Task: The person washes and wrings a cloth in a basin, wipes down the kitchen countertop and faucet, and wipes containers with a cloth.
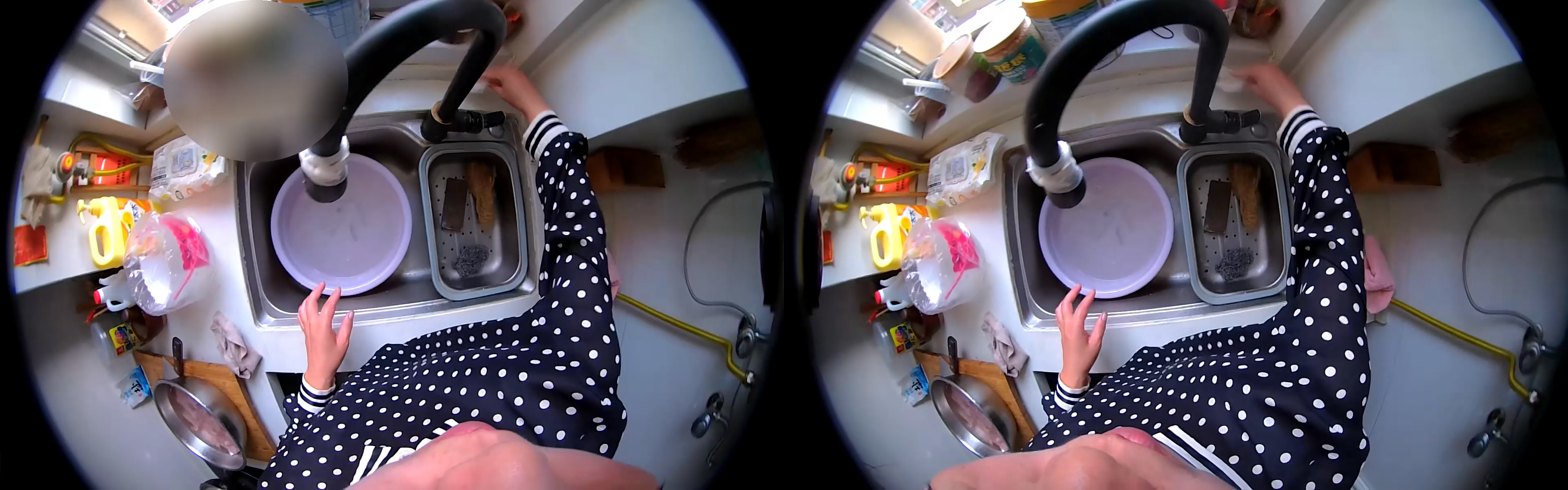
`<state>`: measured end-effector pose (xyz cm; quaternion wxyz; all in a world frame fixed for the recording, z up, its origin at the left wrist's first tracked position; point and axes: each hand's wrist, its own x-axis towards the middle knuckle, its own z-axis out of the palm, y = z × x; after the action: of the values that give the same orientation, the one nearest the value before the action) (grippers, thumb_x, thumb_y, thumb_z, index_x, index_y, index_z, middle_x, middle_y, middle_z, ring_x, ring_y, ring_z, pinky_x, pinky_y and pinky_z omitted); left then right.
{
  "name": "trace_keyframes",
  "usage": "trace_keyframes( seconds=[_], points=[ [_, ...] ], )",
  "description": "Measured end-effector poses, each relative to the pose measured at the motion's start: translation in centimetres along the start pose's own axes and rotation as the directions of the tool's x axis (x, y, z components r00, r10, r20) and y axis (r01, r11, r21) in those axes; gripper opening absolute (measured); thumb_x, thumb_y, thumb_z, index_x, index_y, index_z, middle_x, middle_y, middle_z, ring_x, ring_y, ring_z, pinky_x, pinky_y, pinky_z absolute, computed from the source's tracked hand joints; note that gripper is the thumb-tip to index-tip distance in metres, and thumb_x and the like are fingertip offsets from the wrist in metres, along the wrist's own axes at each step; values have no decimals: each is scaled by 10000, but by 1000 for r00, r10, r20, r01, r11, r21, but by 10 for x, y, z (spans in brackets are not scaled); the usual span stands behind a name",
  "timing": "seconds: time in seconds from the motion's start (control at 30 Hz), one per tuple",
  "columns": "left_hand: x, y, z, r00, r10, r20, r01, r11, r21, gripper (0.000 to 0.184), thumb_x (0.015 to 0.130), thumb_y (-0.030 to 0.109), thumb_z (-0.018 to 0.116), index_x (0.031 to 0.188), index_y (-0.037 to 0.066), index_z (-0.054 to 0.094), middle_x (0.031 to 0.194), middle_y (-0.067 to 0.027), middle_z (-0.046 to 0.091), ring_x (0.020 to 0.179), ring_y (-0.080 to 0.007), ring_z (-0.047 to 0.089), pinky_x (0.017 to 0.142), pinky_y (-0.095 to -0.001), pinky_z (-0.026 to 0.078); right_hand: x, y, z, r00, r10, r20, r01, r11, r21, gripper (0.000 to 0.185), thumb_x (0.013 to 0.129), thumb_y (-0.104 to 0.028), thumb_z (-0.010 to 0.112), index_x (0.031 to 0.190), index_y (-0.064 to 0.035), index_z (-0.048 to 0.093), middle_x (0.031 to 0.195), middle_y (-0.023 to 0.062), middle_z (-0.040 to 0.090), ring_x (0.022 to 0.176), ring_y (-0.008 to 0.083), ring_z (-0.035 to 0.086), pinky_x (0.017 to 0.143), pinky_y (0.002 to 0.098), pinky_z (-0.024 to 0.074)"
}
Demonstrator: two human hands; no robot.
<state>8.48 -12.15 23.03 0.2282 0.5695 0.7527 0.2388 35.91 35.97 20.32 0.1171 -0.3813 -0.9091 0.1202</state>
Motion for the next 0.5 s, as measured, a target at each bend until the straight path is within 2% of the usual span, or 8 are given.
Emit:
trace_keyframes(
  seconds=[0.07, 0.17, 0.27, 0.37, 0.47, 0.5],
  points=[
    [2, 2, 13, 999, -47, 25, 47, 999, -24, 417, 730, 113, 627, 1129, 64, 515, 1229, -150, 397, 1124, -320, 357, 956, -407, 261, 20, -20, -1, 995, -58, 80, 51, 995, 87, 290, 745, -22, 528, 1008, -112, 609, 1011, 105, 586, 933, 284, 529, 839, 326, 409],
    [9, 8, 25, 998, -54, 42, 55, 998, -37, 416, 729, 110, 626, 1129, 72, 517, 1224, -149, 403, 1122, -321, 360, 953, -408, 268, 36, -30, 21, 983, -13, 185, -28, 975, 219, 232, 768, -58, 504, 971, -90, 609, 1016, 109, 588, 947, 284, 526, 835, 332, 410],
    [18, 11, 32, 998, -41, 39, 42, 999, -32, 418, 727, 105, 625, 1130, 77, 516, 1219, -147, 408, 1117, -319, 366, 952, -408, 272, 31, -32, 25, 989, 44, 141, -81, 959, 272, 198, 771, -89, 497, 924, -88, 623, 1011, 117, 583, 937, 294, 533, 828, 345, 413],
    [23, 10, 31, 998, -29, 51, 29, 999, -13, 418, 728, 105, 624, 1130, 74, 514, 1214, -144, 411, 1106, -314, 376, 944, -408, 281, 15, 64, 69, 999, 8, 46, -25, 923, 385, 194, 750, -89, 517, 903, -93, 636, 981, 124, 580, 933, 294, 536, 807, 348, 420],
    [29, 7, 27, 999, 3, 47, -2, 1000, -21, 413, 732, 107, 623, 1128, 72, 513, 1209, -140, 416, 1097, -311, 383, 939, -407, 285, -33, 43, 46, 979, 188, -74, -192, 980, -54, 199, 740, -75, 515, 880, -105, 653, 939, 136, 573, 907, 299, 544, 780, 353, 427],
    [30, 5, 27, 999, 21, 44, -19, 999, -35, 403, 734, 108, 623, 1120, 65, 514, 1201, -139, 426, 1081, -309, 396, 928, -405, 298, -45, 39, 53, 964, 175, -199, -204, 969, -138, 206, 737, -51, 509, 868, -101, 660, 900, 145, 567, 861, 307, 553, 746, 361, 437]
  ],
)
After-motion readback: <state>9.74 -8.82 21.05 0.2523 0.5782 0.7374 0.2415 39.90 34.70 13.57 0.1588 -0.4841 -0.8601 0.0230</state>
